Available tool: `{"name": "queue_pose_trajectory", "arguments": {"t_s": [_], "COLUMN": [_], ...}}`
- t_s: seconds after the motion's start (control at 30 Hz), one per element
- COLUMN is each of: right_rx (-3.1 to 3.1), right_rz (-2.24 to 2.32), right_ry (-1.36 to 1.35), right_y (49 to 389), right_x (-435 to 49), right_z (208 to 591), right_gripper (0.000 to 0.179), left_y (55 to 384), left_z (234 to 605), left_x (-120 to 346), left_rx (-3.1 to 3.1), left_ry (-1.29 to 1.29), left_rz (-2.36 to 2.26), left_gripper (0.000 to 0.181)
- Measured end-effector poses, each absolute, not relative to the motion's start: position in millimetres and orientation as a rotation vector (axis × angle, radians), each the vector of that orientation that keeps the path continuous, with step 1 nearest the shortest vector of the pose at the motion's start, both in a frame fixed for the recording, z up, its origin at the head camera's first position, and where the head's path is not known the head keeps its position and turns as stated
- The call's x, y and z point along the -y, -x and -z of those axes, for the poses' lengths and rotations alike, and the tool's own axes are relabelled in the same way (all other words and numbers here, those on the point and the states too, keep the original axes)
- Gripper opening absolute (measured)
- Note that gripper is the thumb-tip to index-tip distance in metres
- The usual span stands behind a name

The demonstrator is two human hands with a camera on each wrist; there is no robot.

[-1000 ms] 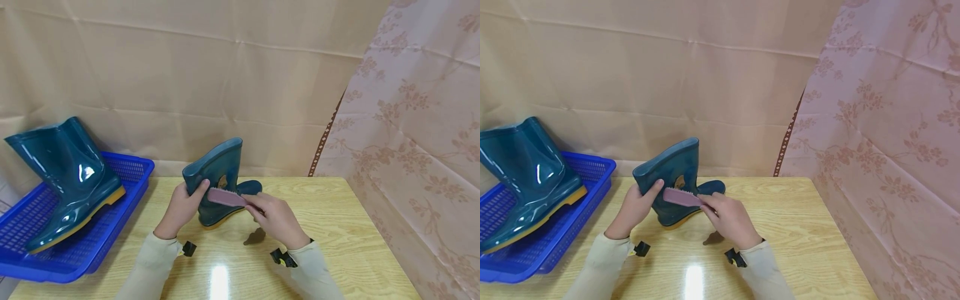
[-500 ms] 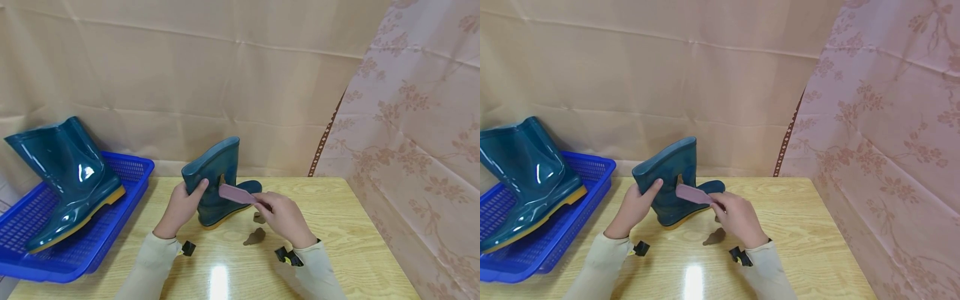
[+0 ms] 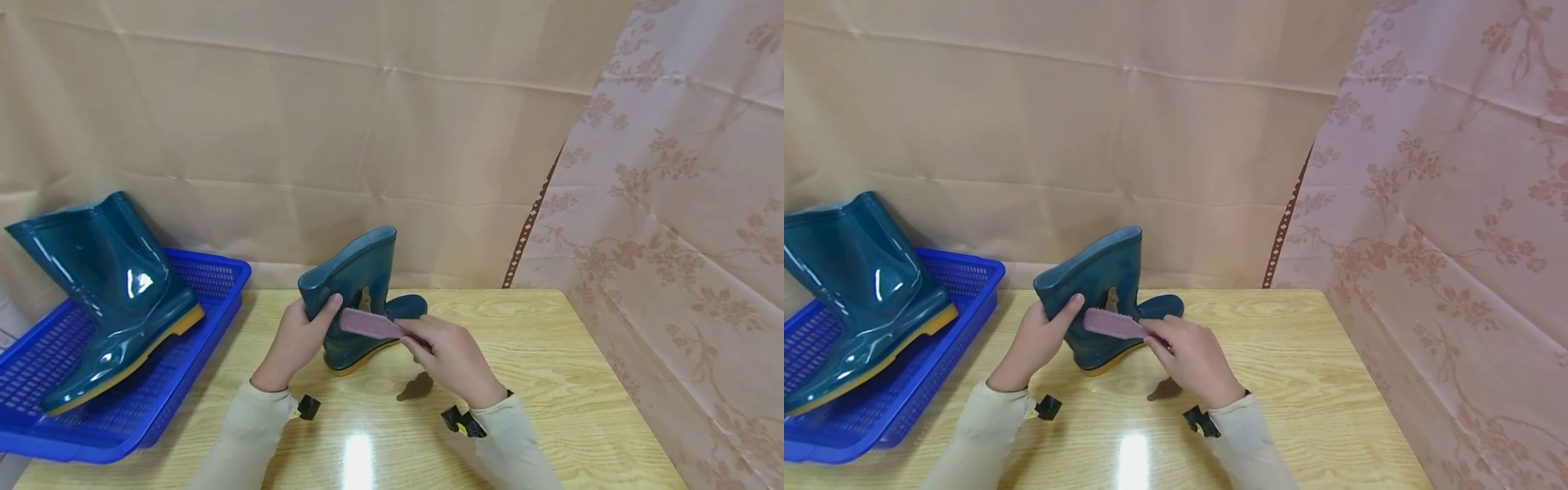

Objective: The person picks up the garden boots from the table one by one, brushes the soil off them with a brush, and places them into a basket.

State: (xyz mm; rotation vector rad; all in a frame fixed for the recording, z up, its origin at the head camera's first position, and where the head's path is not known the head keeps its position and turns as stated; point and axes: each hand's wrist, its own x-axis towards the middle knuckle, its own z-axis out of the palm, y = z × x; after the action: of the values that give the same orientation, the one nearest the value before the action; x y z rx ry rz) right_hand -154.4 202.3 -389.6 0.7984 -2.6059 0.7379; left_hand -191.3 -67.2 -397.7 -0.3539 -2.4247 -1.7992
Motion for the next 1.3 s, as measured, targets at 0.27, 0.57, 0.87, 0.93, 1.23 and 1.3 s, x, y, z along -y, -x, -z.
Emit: {"name": "queue_pose_trajectory", "arguments": {"t_s": [0.27, 0.57, 0.87, 0.93, 1.23, 1.3], "right_rx": [2.645, 2.693, 2.645, 2.644, 2.826, 2.849], "right_rz": [-0.744, -0.731, -0.751, -0.738, -0.750, -0.739], "right_ry": [-0.628, -0.519, -0.594, -0.602, -0.478, -0.450], "right_y": [154.0, 155.2, 156.9, 157.4, 158.7, 159.8], "right_x": [-202.6, -213.2, -208.1, -207.3, -215.3, -217.4], "right_z": [390.1, 389.5, 389.3, 389.7, 390.3, 391.1], "right_gripper": [0.027, 0.026, 0.025, 0.026, 0.015, 0.014], "left_y": [191.7, 190.7, 189.7, 189.8, 192.7, 193.1], "left_z": [397.8, 394.7, 395.8, 396.4, 396.7, 396.9], "left_x": [66.7, 68.6, 68.6, 68.3, 69.0, 69.1], "left_rx": [2.445, 2.490, 2.477, 2.470, 2.466, 2.466], "left_ry": [0.331, 0.267, 0.257, 0.268, 0.278, 0.274], "left_rz": [1.771, 1.762, 1.754, 1.756, 1.783, 1.787], "left_gripper": [0.052, 0.060, 0.054, 0.053, 0.056, 0.056]}}
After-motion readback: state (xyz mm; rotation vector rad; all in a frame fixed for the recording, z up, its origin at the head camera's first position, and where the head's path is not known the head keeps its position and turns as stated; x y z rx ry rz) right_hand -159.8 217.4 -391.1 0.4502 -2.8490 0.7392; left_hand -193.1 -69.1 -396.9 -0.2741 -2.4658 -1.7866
